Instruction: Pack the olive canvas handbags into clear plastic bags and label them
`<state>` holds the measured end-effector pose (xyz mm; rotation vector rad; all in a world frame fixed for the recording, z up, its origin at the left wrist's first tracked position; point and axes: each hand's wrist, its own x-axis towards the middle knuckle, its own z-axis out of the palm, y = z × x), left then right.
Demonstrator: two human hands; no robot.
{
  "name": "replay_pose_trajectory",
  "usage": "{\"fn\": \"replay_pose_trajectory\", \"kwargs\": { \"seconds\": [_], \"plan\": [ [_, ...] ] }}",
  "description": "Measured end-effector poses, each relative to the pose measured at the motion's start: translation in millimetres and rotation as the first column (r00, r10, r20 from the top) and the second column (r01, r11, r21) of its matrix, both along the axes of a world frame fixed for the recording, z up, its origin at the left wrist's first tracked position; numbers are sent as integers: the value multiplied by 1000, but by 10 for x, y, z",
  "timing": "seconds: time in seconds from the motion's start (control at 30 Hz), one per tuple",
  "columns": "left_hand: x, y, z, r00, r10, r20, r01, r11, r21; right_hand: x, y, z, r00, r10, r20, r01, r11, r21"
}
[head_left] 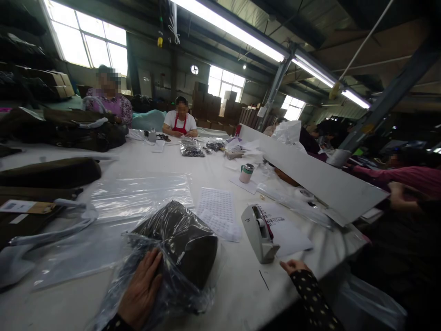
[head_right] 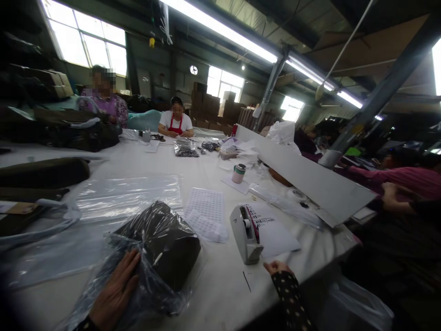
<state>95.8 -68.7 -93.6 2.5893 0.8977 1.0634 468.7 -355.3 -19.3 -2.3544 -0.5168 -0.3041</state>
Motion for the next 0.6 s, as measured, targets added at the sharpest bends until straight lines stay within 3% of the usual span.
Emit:
{"fn": "replay_pose_trajectory", "kwargs": {
  "seconds": [0.1,0.17,0.2,0.23,0.3,0.37,0.43,0.5,0.6],
  "plan": [
    [0,-79,5,1000,17,18,-17,999,-27,-59,181,260,990,132,-38,-131,991,37],
    [3,-128,34,999,25,37,-22,996,-82,-177,548,487,937,330,-119,-318,942,110],
    [6,-143,50,998,40,47,-35,993,-113,-284,798,607,878,450,-161,-430,891,145],
    [8,-153,62,998,48,47,-41,989,-145,-430,1078,726,796,571,-201,-547,820,168],
    [13,-168,74,997,55,48,-45,979,-197,-824,1666,943,568,773,-281,-773,619,140],
    [21,-185,67,997,46,56,-31,971,-238,-1293,2211,1091,283,864,-416,-949,315,10],
    [32,-203,43,997,30,77,-8,963,-268,-1737,2653,1125,208,864,-459,-960,91,-264],
    [41,-216,5,995,28,98,2,954,-300,-2078,2961,1050,211,859,-466,-912,2,-409],
    [42,-223,-49,992,42,116,-1,943,-333,-2322,3202,851,261,862,-434,-824,-36,-566]
  ]
}}
